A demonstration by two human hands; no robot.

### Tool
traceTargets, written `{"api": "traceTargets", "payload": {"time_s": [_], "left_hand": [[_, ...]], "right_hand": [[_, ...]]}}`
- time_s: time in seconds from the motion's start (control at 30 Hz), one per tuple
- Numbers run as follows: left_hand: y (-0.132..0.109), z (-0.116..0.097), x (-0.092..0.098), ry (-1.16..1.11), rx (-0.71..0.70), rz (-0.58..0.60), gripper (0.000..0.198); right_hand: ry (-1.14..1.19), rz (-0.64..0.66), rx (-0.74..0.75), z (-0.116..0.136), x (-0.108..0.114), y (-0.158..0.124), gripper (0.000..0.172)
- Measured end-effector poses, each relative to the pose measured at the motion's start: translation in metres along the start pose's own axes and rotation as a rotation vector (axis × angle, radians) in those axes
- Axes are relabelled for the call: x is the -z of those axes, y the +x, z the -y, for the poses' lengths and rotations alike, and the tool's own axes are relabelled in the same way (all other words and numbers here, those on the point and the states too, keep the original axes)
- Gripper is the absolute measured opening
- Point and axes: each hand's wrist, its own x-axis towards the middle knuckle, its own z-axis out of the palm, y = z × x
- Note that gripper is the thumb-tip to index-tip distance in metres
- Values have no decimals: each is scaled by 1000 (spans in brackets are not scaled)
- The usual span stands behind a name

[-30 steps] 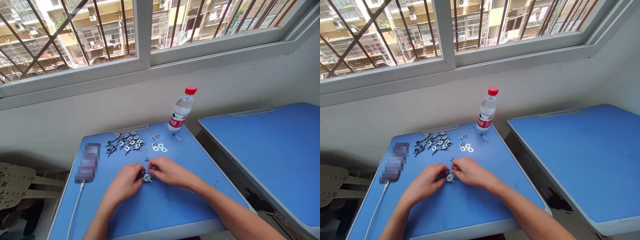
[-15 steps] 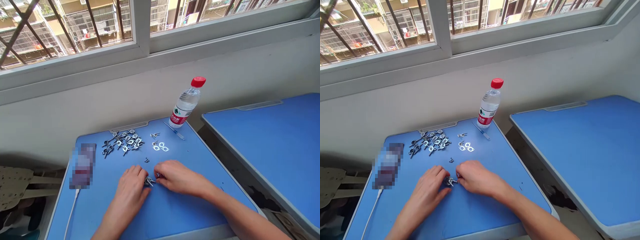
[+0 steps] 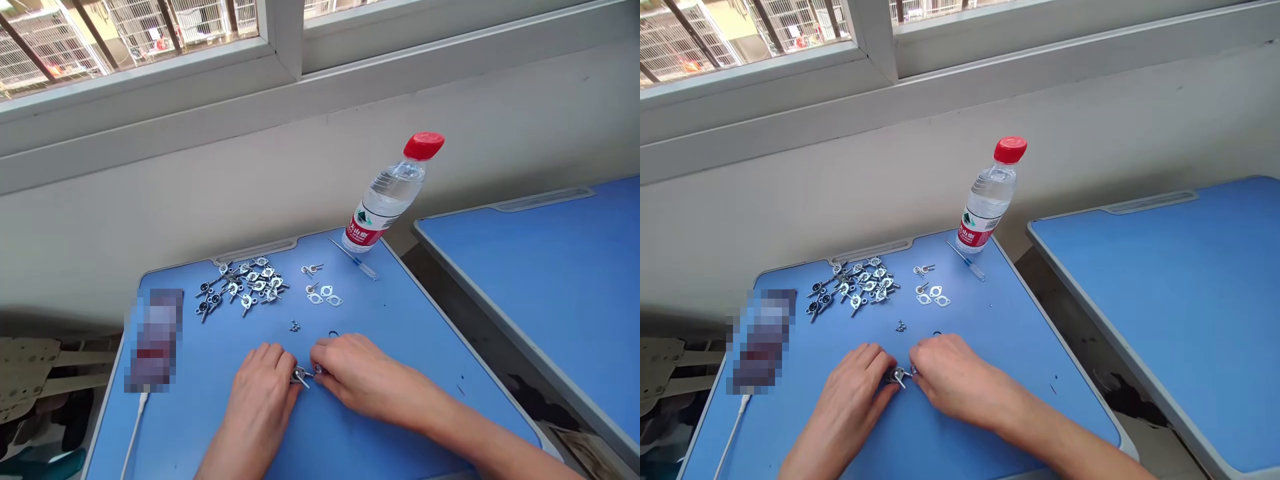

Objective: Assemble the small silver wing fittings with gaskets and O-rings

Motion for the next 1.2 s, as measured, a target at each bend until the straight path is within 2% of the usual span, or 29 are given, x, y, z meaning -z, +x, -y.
{"api": "traceTargets", "payload": {"time_s": [0.43, 0.63, 0.97, 1.2], "left_hand": [[0, 0, -3, -52, 5, -16, 11], [0, 2, -8, -52, -14, -52, 12], [6, 1, 1, 6, 14, 39, 8], [7, 4, -3, -4, -44, -5, 10]], "right_hand": [[-13, 30, -10, 3, -2, 2, 16], [-14, 3, 16, 3, -4, 2, 20], [-13, 28, 16, 5, -5, 1, 19], [27, 5, 12, -1, -2, 0, 17]]}}
